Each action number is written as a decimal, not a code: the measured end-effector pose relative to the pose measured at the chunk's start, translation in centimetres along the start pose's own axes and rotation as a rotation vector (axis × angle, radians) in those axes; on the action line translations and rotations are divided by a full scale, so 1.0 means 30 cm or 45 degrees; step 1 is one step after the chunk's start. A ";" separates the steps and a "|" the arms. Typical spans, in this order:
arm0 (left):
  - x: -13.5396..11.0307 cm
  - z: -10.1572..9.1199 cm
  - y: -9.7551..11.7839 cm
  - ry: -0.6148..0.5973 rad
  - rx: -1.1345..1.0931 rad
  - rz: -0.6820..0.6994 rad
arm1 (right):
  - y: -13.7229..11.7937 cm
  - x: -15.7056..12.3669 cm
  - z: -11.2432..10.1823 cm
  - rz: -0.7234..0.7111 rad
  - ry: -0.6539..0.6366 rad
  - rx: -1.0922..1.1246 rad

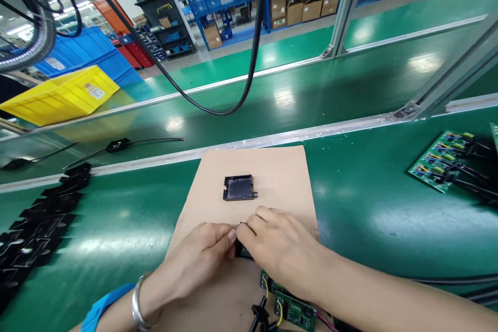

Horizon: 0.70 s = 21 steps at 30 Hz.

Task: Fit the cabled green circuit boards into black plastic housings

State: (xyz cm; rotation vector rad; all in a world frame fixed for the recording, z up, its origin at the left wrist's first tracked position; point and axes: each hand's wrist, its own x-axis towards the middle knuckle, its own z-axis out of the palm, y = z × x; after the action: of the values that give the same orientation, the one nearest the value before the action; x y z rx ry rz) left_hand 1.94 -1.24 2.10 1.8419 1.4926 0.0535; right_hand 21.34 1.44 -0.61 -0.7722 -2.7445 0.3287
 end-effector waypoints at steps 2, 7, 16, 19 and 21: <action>-0.002 0.015 -0.006 0.060 0.129 0.002 | 0.002 -0.009 -0.006 -0.020 -0.016 0.002; -0.028 0.065 -0.030 0.151 0.446 0.047 | 0.007 -0.026 -0.012 -0.089 -0.065 -0.052; 0.004 0.042 -0.031 -0.004 -0.385 -0.052 | 0.021 -0.020 -0.012 -0.063 -0.101 -0.025; 0.003 0.063 -0.040 0.033 -0.297 -0.073 | 0.020 -0.027 -0.017 -0.083 -0.099 -0.040; -0.009 0.081 -0.043 0.135 -0.002 0.011 | 0.018 -0.029 -0.021 -0.120 -0.101 -0.062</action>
State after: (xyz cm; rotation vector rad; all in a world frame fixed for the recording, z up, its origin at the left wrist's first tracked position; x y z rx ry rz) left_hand 1.93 -2.68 -0.27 1.8699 1.5563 0.1587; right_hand 22.52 1.50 -0.34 -0.6526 -2.8618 0.2792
